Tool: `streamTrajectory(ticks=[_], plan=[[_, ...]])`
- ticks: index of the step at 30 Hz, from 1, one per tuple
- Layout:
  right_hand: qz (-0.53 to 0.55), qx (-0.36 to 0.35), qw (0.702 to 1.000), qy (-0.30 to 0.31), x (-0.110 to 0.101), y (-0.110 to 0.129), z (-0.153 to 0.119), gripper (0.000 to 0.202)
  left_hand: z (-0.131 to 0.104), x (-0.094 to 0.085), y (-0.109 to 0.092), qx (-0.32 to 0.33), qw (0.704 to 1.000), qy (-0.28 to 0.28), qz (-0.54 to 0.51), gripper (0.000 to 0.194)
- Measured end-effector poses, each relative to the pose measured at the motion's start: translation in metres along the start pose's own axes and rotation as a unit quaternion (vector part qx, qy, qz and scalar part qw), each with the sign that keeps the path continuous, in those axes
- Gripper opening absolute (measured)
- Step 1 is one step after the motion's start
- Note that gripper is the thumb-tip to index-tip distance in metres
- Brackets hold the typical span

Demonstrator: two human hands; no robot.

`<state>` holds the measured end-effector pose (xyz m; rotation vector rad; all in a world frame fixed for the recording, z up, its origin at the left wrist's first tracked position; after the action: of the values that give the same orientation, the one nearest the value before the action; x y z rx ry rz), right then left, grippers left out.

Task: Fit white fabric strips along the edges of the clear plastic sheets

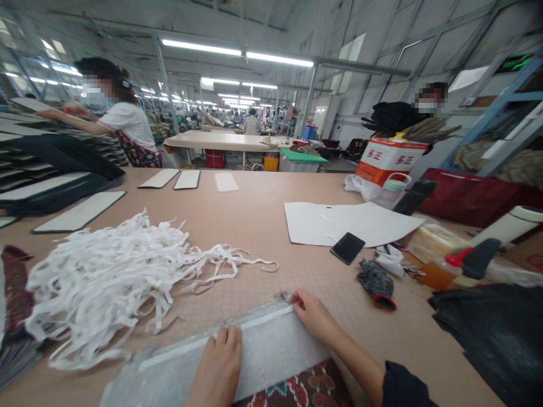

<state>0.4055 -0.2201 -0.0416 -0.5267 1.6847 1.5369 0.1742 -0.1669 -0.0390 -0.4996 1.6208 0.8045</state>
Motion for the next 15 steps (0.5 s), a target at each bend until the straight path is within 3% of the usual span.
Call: streamTrajectory(ticks=[6, 11, 13, 15], plan=[[-0.017, -0.001, 1.000, 0.000, 0.003, 0.001, 0.004, 0.015, 0.002, 0.011, -0.003, -0.024, 0.999, -0.026, 0.001, 0.053], [-0.047, 0.009, 0.998, 0.040, -0.006, -0.003, 0.006, 0.023, 0.001, 0.002, -0.004, -0.021, 1.000, -0.018, -0.004, 0.056], [-0.096, -0.016, 0.995, 0.013, -0.006, 0.003, 0.003, 0.024, 0.000, -0.006, -0.004, -0.012, 1.000, -0.012, -0.013, 0.057], [-0.148, -0.082, 0.985, -0.033, 0.003, 0.018, -0.002, 0.023, 0.000, -0.011, -0.005, -0.010, 1.000, -0.008, -0.022, 0.056]])
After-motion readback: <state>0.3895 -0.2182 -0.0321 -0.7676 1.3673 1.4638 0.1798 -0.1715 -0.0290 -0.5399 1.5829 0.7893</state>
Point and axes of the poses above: each hand's wrist, its own z-axis towards the middle knuckle, its own x-axis out of the palm, y = z × x, the point moved 3 cm from there along z, towards the middle knuckle, and after that the axes turned 12 degrees about -x, right-handed, at the moved point
